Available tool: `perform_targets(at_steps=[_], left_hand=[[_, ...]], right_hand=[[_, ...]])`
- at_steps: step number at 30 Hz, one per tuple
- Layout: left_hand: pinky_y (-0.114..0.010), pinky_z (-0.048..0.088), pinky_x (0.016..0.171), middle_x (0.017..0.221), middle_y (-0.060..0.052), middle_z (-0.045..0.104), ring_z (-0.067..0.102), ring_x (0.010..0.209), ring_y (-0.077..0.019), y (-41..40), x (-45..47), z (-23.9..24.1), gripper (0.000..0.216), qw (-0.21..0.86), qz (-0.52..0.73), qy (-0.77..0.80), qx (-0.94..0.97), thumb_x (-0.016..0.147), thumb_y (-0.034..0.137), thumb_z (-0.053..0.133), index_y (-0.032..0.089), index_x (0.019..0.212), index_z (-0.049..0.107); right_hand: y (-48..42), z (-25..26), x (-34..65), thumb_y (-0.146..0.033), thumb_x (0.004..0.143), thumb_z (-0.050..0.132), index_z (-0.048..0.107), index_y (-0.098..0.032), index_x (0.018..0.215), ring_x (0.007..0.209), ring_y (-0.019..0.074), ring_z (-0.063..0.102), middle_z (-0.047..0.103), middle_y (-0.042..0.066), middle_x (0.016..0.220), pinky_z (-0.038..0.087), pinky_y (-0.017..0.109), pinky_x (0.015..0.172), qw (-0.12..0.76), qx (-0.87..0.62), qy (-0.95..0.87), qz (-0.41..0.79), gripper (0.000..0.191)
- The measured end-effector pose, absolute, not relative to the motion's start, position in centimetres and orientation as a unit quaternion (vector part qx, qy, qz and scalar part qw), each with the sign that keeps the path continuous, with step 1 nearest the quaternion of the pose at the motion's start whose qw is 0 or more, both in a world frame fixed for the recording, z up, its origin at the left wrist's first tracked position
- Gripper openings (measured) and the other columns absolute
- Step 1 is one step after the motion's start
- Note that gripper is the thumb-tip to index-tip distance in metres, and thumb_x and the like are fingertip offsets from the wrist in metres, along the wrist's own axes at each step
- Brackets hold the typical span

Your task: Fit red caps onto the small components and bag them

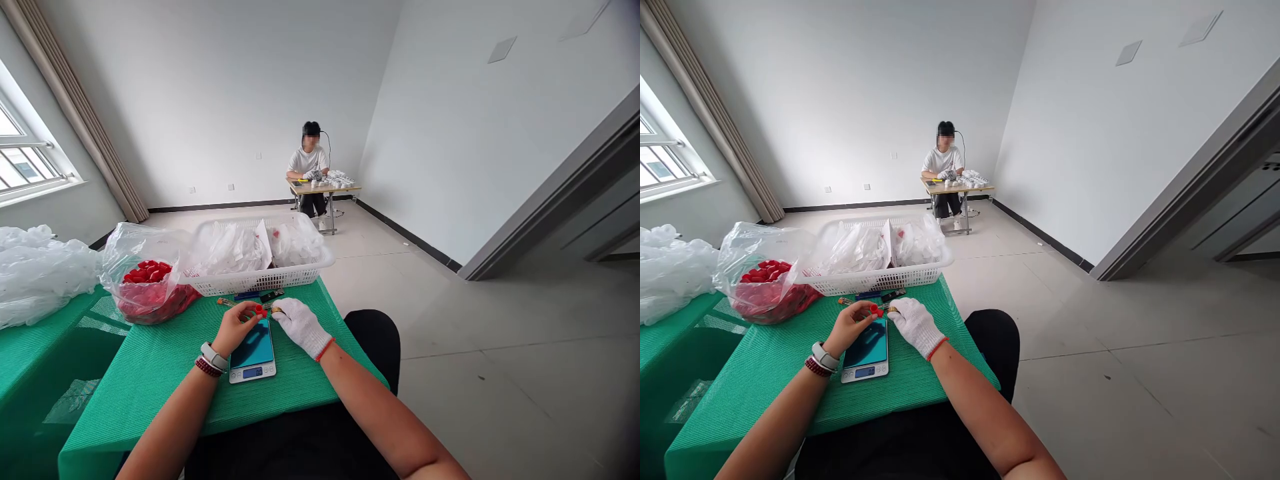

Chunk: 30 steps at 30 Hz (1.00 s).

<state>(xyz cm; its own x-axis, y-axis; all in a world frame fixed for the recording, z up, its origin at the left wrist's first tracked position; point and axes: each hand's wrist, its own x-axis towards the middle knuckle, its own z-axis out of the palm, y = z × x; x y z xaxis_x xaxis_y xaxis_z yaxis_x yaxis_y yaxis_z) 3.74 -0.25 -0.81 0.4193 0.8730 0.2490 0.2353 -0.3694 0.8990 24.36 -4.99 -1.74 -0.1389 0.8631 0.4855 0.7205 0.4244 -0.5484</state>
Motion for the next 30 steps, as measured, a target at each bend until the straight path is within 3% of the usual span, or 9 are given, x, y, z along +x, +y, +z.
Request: perform_targets(at_steps=[8, 15, 23, 27, 30], left_hand=[[-0.030, 0.052, 0.069, 0.082, -0.004, 0.067, 0.064, 0.075, -0.0182, 0.1, 3.8, -1.2, 0.031, 0.419, 0.416, 0.394, 0.705, 0.079, 0.042, 0.070, 0.017, 0.094, 0.061], [-0.030, 0.051, 0.070, 0.091, -0.006, 0.067, 0.062, 0.076, -0.0174, 0.0, 3.6, -0.7, 0.030, 0.418, 0.420, 0.393, 0.703, 0.082, 0.041, 0.066, 0.018, 0.101, 0.061], [-0.031, 0.052, 0.071, 0.092, -0.006, 0.067, 0.062, 0.077, -0.0180, 0.3, 3.6, -1.1, 0.032, 0.421, 0.426, 0.399, 0.694, 0.081, 0.043, 0.067, 0.017, 0.101, 0.061], [-0.032, 0.054, 0.073, 0.093, -0.006, 0.066, 0.064, 0.082, -0.0195, 0.4, 3.5, -1.3, 0.036, 0.442, 0.437, 0.394, 0.677, 0.080, 0.045, 0.067, 0.017, 0.100, 0.059], [-0.033, 0.055, 0.073, 0.091, -0.006, 0.066, 0.065, 0.080, -0.0190, 0.3, 3.6, -1.2, 0.037, 0.454, 0.446, 0.393, 0.664, 0.080, 0.047, 0.067, 0.017, 0.099, 0.056]], right_hand=[[-5.2, -1.5, 24.2, -0.031, 0.092, 0.056, 0.061, -0.021, 0.111, 0.095, 0.0193, 0.058, 0.065, 0.006, 0.103, 0.045, 0.031, 0.087, 0.405, -0.490, -0.766, 0.098, 0.021], [-5.1, -0.8, 24.7, -0.038, 0.095, 0.051, 0.064, -0.024, 0.104, 0.089, 0.0189, 0.058, 0.065, 0.004, 0.094, 0.045, 0.030, 0.079, 0.309, -0.609, -0.727, 0.064, 0.021], [-4.4, -0.8, 26.5, -0.036, 0.095, 0.047, 0.054, -0.030, 0.130, 0.102, 0.0216, 0.060, 0.063, 0.004, 0.119, 0.048, 0.030, 0.078, 0.295, -0.736, -0.604, 0.083, 0.036], [-3.8, -1.9, 27.4, -0.031, 0.091, 0.054, 0.058, -0.027, 0.125, 0.094, 0.0224, 0.062, 0.064, 0.007, 0.113, 0.049, 0.032, 0.072, 0.340, -0.742, -0.575, 0.063, 0.034], [-3.6, -2.0, 27.8, -0.025, 0.091, 0.054, 0.061, -0.024, 0.119, 0.088, 0.0231, 0.061, 0.065, 0.010, 0.103, 0.050, 0.034, 0.071, 0.428, -0.694, -0.579, -0.001, 0.029]])
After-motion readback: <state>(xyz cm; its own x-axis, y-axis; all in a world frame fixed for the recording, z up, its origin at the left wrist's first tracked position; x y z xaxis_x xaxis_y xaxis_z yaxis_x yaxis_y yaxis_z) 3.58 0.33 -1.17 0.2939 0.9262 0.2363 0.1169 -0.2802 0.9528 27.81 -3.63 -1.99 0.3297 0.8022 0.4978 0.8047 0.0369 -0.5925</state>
